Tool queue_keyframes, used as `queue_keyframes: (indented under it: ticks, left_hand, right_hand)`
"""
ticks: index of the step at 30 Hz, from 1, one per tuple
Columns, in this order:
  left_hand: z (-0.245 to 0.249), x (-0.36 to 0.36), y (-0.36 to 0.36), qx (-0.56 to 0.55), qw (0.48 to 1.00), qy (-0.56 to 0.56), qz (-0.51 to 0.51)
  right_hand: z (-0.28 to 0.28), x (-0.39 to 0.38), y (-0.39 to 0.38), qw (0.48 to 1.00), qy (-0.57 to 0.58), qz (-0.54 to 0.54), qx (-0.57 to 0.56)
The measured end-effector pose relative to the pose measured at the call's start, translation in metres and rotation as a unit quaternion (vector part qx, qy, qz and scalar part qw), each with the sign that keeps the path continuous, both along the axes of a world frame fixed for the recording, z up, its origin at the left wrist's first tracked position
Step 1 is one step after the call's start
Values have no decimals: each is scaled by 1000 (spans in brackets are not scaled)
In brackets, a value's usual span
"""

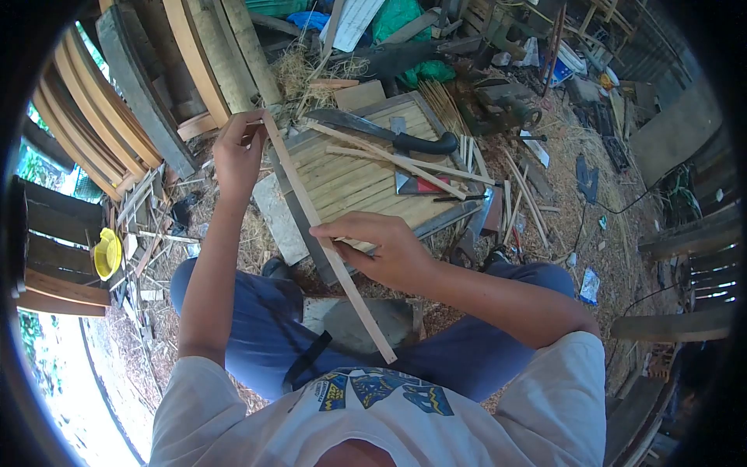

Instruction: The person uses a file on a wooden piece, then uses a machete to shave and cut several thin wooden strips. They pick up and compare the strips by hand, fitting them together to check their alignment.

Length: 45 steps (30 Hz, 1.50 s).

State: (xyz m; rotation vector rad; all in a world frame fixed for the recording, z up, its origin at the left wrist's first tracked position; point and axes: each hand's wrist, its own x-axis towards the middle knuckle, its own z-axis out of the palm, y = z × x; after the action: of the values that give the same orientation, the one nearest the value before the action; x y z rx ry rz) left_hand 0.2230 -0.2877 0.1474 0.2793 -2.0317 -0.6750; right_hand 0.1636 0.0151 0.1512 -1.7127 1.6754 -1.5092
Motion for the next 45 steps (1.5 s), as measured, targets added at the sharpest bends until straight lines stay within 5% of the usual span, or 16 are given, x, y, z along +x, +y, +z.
queue_keyframes:
  ticks: [34,45]
  left_hand:
    - [6,6,0,22,999,-37,7]
    - [-9,0,-9,70,997,-1,21]
  right_hand:
    - [2,-10,-1,999,33,14,-1]
    - [0,-14,8,992,-107,46,54]
